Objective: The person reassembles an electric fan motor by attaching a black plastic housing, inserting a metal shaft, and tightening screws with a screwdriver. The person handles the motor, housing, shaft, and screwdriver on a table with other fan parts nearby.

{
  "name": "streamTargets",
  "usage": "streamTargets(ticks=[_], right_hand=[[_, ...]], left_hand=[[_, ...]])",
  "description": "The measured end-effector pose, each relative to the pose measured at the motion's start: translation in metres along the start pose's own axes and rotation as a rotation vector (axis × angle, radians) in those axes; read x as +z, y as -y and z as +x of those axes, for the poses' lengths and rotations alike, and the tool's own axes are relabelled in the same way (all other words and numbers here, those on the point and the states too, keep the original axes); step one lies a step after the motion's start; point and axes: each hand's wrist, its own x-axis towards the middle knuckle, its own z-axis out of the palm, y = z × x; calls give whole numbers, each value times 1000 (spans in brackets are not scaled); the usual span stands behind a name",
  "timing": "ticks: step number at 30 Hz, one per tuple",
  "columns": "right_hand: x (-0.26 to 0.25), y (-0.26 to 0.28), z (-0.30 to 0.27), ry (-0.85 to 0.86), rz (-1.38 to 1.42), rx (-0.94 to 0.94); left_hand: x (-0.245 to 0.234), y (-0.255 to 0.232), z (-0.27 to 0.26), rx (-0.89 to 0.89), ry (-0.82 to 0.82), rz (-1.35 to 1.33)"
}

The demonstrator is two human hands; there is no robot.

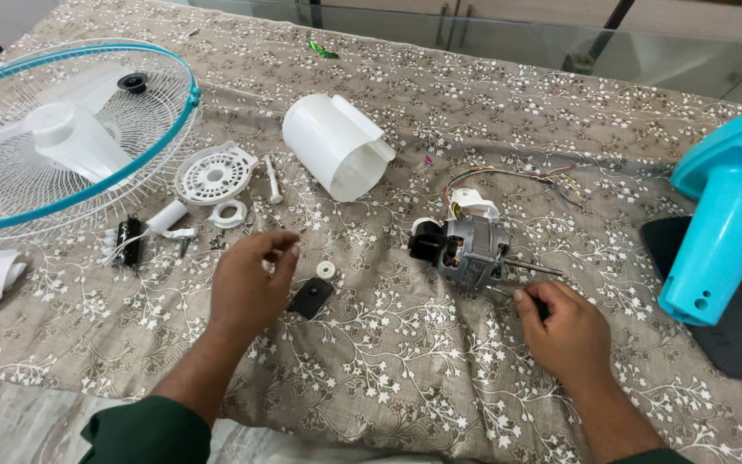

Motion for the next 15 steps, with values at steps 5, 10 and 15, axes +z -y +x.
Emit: streamTargets(ticks=[5,10,15], right_hand=[[4,-5,1,38,-22,28],[6,-8,-1,-35,3,-29],[6,-14,0,36,12,37]], left_hand=[[-13,20,-5,-64,-45,2],[-32,36,-4,-318,-27,27],[-52,60,-15,-411,-56,52]])
